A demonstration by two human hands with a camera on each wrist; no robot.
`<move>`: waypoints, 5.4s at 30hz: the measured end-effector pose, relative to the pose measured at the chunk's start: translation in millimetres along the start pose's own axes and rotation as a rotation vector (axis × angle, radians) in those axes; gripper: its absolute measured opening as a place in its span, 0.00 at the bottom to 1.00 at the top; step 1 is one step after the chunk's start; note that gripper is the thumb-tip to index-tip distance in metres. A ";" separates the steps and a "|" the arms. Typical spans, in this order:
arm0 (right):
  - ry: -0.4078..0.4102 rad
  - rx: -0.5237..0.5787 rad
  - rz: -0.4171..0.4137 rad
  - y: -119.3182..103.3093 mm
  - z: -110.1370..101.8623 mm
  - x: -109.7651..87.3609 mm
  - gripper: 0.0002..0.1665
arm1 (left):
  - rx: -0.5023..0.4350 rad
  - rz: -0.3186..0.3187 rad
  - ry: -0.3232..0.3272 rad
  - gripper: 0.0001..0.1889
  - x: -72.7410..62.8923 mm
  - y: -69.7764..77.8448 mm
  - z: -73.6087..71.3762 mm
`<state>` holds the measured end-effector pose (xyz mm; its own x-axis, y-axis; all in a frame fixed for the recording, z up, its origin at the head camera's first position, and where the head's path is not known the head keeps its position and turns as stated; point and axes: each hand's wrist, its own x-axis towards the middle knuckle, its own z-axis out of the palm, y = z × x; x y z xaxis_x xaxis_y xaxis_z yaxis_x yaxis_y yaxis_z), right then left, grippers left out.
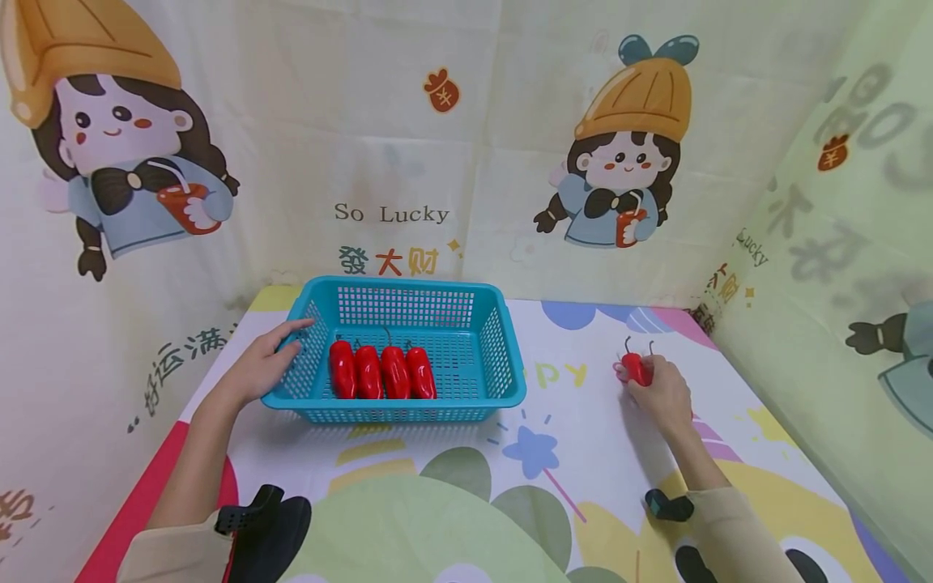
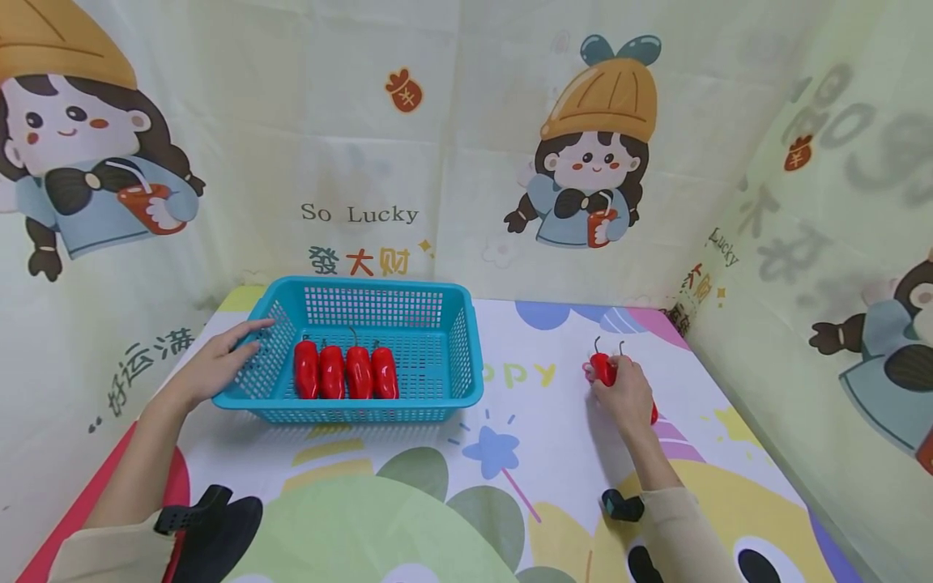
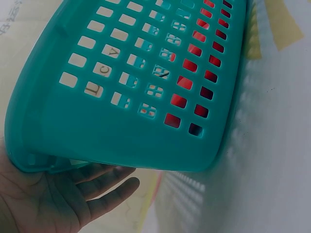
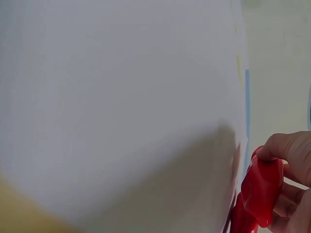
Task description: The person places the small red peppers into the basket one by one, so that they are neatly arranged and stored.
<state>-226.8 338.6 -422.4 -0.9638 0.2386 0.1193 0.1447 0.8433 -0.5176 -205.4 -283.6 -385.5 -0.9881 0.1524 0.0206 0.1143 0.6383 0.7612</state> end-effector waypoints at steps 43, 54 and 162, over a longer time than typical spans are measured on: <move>0.146 0.124 -0.203 -79.9 -5.5 -7.9 0.35 | -0.005 0.020 0.003 0.29 -0.6 -0.9 1.4; 0.172 0.163 -0.264 -99.2 -2.0 -10.8 0.31 | -0.003 0.004 0.001 0.29 -0.6 -0.7 1.2; -0.051 0.370 -0.462 -248.7 53.8 -49.0 0.27 | -0.004 0.016 -0.007 0.29 -1.0 -2.8 0.9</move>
<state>-227.6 91.3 -345.1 -0.9193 -0.1442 0.3662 -0.3710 0.6282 -0.6839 -204.7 -284.8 -388.2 -0.9854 0.1676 0.0285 0.1298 0.6330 0.7632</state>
